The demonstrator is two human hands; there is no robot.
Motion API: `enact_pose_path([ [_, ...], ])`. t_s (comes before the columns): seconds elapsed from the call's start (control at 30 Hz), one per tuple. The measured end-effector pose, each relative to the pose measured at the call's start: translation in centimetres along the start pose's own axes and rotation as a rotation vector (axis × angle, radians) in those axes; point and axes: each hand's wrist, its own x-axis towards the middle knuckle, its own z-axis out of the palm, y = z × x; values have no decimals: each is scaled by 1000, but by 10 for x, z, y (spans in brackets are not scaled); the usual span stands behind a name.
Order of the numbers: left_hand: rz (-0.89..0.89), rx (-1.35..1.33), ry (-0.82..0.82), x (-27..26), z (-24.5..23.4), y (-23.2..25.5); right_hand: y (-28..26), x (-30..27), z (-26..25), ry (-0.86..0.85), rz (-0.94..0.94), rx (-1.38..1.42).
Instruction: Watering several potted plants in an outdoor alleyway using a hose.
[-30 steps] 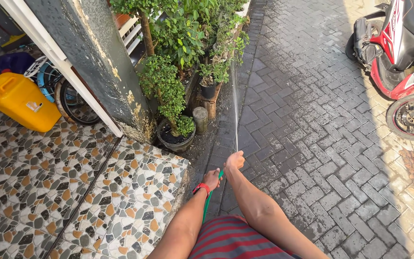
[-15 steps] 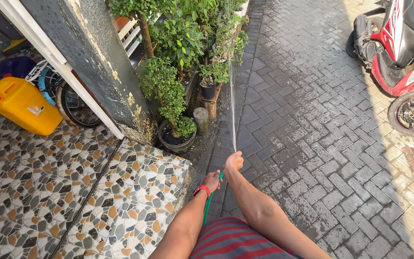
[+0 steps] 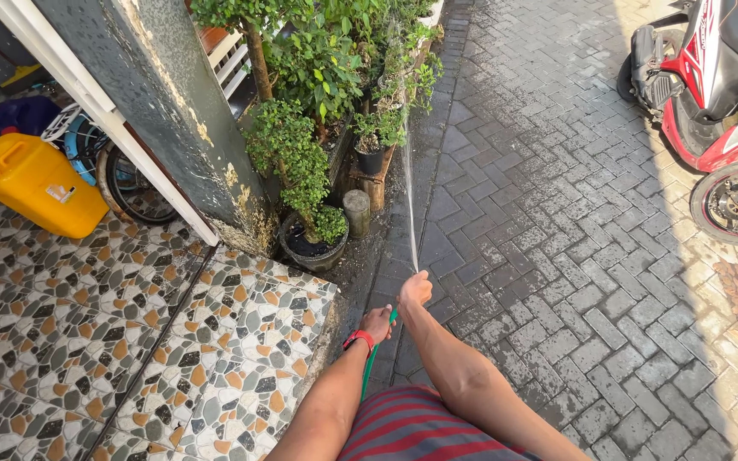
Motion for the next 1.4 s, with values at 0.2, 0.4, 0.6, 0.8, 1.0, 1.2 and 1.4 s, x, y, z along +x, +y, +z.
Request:
enact_pose_path([
  [0.2,-9,46,-21,-3,-1,1,4,1,-4,-16,-21,-39],
  [0.4,-42,52,-44,-7,0,5,9,5,-6,-31,-56,-74],
  [0.6,-31,25,-55,-3,2,3,26,28,3,22,-191,-127],
  [0.8,-45,32,-71,-7,5,2,7,2,-18,-24,-71,-74],
  [1.0,-35,77,-92,-8,3,2,6,-3,-22,-40,11,-29],
  [1.2,-51,116,-80,-14,1,4,12,-1,-21,-26,-20,-53],
  [1.4,-47,76,-87,-13,7,-3,19,3,-22,0,-41,-60],
])
